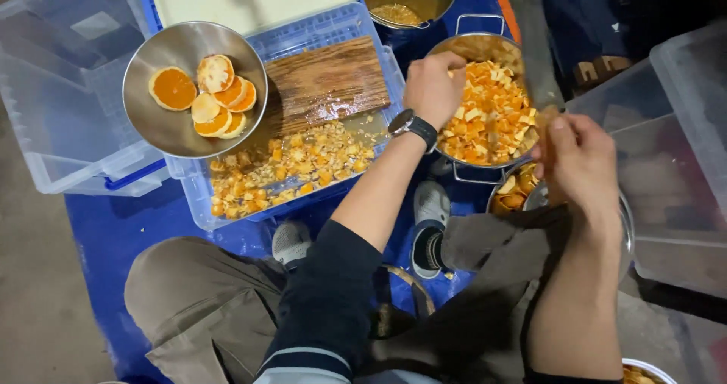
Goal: Slicing oranges on a wooden cutting board and transferring the slices into a metal bowl.
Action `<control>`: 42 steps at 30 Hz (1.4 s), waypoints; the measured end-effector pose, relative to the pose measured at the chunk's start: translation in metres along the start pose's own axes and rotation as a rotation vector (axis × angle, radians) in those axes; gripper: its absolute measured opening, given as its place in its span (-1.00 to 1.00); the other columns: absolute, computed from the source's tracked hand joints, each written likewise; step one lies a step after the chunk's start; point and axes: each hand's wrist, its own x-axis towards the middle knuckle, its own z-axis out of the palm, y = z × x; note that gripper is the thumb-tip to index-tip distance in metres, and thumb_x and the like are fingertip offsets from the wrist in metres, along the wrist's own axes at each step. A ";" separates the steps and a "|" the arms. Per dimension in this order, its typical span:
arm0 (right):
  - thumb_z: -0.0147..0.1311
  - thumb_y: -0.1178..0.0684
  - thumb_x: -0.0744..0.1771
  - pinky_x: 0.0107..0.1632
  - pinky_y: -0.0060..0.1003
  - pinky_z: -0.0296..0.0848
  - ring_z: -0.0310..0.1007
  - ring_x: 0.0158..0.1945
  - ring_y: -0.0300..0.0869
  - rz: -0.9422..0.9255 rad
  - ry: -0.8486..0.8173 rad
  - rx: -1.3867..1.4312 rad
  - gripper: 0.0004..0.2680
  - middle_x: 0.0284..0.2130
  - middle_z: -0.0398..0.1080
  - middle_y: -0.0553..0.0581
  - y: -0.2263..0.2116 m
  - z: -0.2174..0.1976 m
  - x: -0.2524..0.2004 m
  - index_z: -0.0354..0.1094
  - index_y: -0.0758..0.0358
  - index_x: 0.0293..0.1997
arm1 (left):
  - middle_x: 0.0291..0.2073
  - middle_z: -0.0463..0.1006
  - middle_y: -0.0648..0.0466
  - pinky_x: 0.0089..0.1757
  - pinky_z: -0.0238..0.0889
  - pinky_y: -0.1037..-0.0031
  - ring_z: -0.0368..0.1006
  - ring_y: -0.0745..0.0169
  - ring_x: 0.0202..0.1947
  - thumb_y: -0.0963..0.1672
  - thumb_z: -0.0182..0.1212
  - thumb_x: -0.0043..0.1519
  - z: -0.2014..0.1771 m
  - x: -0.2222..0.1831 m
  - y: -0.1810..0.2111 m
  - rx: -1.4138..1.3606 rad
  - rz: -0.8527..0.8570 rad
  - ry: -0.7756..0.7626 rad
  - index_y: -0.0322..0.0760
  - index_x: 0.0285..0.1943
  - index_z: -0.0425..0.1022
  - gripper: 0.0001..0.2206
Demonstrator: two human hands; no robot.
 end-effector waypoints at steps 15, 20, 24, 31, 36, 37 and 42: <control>-0.05 0.01 0.48 -0.33 -0.22 0.42 0.45 -0.43 -0.12 -0.079 -0.188 -0.079 -0.80 -0.32 0.51 0.21 -0.046 0.062 -0.010 0.43 0.28 0.10 | -0.10 0.71 0.06 -0.02 0.45 0.31 0.61 0.16 -0.07 -0.15 0.26 0.23 -0.230 -0.035 -0.043 0.311 0.058 0.186 -0.14 0.02 0.62 -0.80; -0.07 0.05 0.52 -0.43 -0.29 0.34 0.36 -0.50 -0.18 -0.033 -0.097 0.129 -0.87 -0.44 0.42 0.19 -0.004 0.042 0.018 0.33 0.28 0.04 | -0.23 0.70 0.07 -0.18 0.40 0.35 0.58 0.17 -0.23 -0.25 0.14 0.20 -0.315 -0.043 -0.106 0.345 0.123 0.347 -0.19 -0.12 0.67 -0.80; -0.11 0.01 0.55 -0.36 -0.27 0.37 0.34 -0.46 -0.18 0.032 -0.029 0.039 -0.83 -0.37 0.42 0.19 -0.011 0.024 0.013 0.31 0.31 0.10 | -0.31 0.73 0.07 -0.24 0.54 0.39 0.65 0.26 -0.33 -0.23 0.30 0.23 -0.340 -0.044 -0.110 0.425 0.114 0.413 -0.25 -0.16 0.69 -0.91; -0.08 0.04 0.52 -0.36 -0.25 0.37 0.38 -0.42 -0.17 -0.004 -0.178 0.067 -0.85 -0.45 0.39 0.18 -0.011 0.053 0.016 0.34 0.31 -0.03 | -0.29 0.73 0.07 -0.23 0.56 0.41 0.70 0.20 -0.30 -0.26 0.30 0.17 -0.363 -0.037 -0.159 0.416 0.123 0.496 -0.26 -0.19 0.65 -0.90; -0.01 0.02 0.47 -0.13 -0.23 0.38 0.44 -0.23 -0.16 -0.222 -0.269 -0.212 -0.81 -0.31 0.51 0.16 -0.037 0.089 0.001 0.48 0.32 0.00 | -0.32 0.72 0.06 -0.17 0.42 0.26 0.64 0.04 -0.28 -0.24 0.08 0.03 -0.373 -0.028 -0.220 0.531 0.068 0.530 -0.08 -0.17 0.72 -0.68; -0.01 0.02 0.47 -0.13 -0.23 0.38 0.44 -0.23 -0.16 -0.238 -0.281 -0.210 -0.81 -0.31 0.51 0.16 -0.046 0.094 -0.005 0.48 0.32 0.00 | -0.32 0.72 0.06 -0.17 0.42 0.26 0.64 0.04 -0.28 -0.24 0.08 0.03 -0.371 -0.030 -0.214 0.542 0.061 0.546 -0.08 -0.17 0.72 -0.68; -0.02 0.05 0.46 -0.33 -0.19 0.39 0.40 -0.42 -0.09 -0.119 -0.405 -0.120 -0.82 -0.40 0.46 0.24 -0.062 0.109 -0.019 0.45 0.36 0.02 | 0.10 0.57 -0.11 0.02 0.42 0.12 0.50 -0.12 0.09 -0.28 0.12 0.16 -0.349 -0.032 -0.143 0.467 -0.389 0.196 -0.07 0.29 0.47 -0.52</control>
